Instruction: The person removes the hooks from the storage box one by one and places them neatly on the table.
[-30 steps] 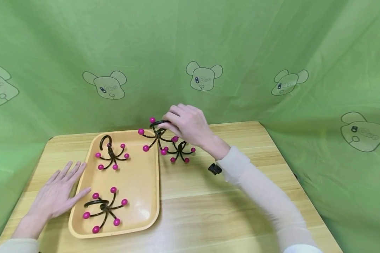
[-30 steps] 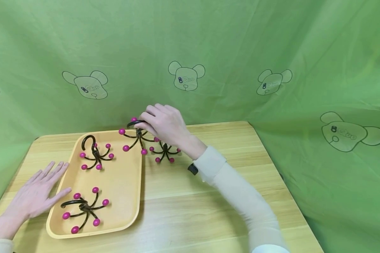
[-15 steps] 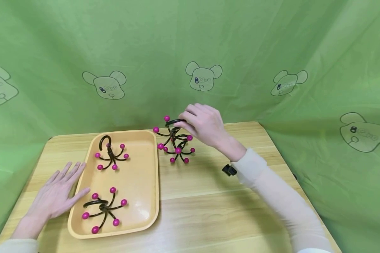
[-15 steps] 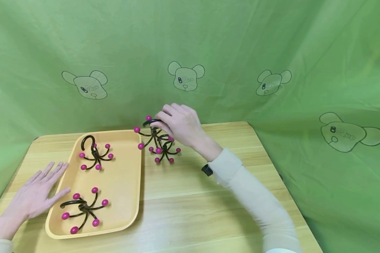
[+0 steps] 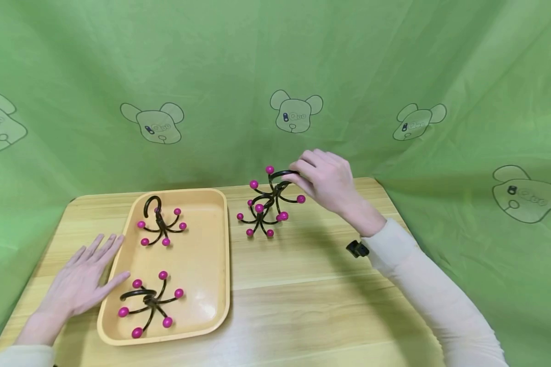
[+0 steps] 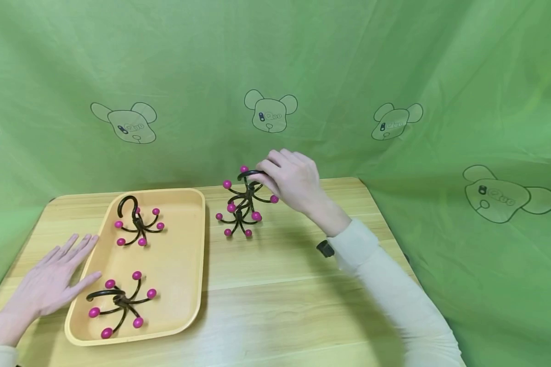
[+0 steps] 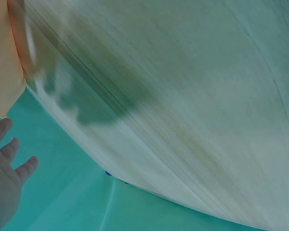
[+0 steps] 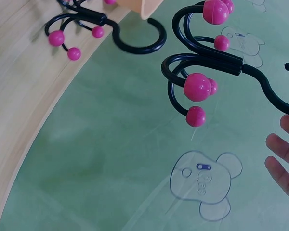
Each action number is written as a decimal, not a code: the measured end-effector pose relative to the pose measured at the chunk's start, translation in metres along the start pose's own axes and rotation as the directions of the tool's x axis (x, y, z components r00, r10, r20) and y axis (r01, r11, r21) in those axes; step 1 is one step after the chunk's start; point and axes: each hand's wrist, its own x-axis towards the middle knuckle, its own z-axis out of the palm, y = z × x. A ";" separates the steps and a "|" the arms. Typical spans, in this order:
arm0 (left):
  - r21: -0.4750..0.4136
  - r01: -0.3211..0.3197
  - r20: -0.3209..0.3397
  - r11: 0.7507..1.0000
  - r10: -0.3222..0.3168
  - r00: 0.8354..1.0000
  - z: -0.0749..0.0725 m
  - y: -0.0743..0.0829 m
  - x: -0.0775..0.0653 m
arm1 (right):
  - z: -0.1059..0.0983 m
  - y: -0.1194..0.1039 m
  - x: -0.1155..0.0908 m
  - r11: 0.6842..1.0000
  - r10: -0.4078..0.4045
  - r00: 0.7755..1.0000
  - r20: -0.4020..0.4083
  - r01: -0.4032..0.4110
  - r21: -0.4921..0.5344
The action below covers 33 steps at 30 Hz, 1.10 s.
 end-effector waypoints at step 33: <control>0.004 -0.001 -0.003 1.000 0.001 1.000 -0.001 -0.001 0.000 | 0.006 0.040 -0.072 0.995 0.078 0.992 0.101 -0.072 -0.063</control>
